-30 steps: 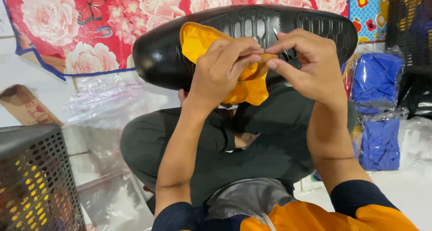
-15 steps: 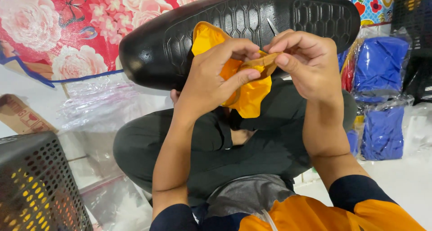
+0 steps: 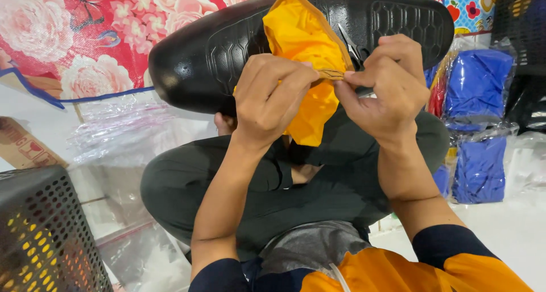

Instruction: Trimming excess material from the edges of a yellow fabric cover using scissors

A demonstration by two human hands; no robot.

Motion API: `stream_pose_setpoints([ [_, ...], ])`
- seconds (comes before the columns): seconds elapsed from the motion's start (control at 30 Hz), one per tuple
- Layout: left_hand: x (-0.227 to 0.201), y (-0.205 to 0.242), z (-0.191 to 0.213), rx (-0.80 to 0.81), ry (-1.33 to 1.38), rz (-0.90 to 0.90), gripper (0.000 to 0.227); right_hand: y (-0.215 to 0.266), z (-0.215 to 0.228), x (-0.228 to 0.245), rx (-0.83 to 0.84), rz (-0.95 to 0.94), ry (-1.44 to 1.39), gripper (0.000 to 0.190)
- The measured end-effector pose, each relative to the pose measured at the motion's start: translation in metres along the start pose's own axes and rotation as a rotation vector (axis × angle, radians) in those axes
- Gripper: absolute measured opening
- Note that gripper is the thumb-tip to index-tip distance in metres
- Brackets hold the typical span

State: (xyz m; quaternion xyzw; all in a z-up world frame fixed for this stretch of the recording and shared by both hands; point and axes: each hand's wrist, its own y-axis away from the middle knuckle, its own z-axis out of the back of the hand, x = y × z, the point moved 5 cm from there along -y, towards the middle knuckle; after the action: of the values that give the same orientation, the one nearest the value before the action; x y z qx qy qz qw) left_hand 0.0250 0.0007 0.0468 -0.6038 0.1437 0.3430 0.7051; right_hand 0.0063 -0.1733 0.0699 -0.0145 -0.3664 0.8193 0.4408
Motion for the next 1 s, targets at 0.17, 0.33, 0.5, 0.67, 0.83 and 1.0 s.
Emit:
stream_pose_setpoints([
  [0.17,0.0,0.0,0.0,-0.029,0.053,0.013,0.021,0.004,-0.001,-0.002,-0.076,0.065,0.002,0.028],
  [0.33,0.01,-0.002,-0.001,0.1,0.153,0.102,0.032,0.004,0.004,-0.005,0.027,-0.048,-0.144,0.028],
  [0.5,0.027,-0.002,-0.011,0.301,0.404,0.329,0.009,0.029,-0.007,-0.023,0.246,-0.627,-0.787,0.027],
  [0.67,0.042,0.021,-0.029,0.447,0.638,0.617,0.023,0.033,-0.008,-0.031,0.261,-0.663,-0.967,0.029],
  [0.83,0.048,0.038,-0.04,0.487,0.925,0.905,0.031,0.019,-0.007,-0.022,0.404,-0.593,-0.692,0.032],
  [1.0,0.039,0.025,-0.032,0.553,0.648,0.734,0.029,-0.001,-0.007,-0.004,0.388,-0.379,-0.441,0.025],
])
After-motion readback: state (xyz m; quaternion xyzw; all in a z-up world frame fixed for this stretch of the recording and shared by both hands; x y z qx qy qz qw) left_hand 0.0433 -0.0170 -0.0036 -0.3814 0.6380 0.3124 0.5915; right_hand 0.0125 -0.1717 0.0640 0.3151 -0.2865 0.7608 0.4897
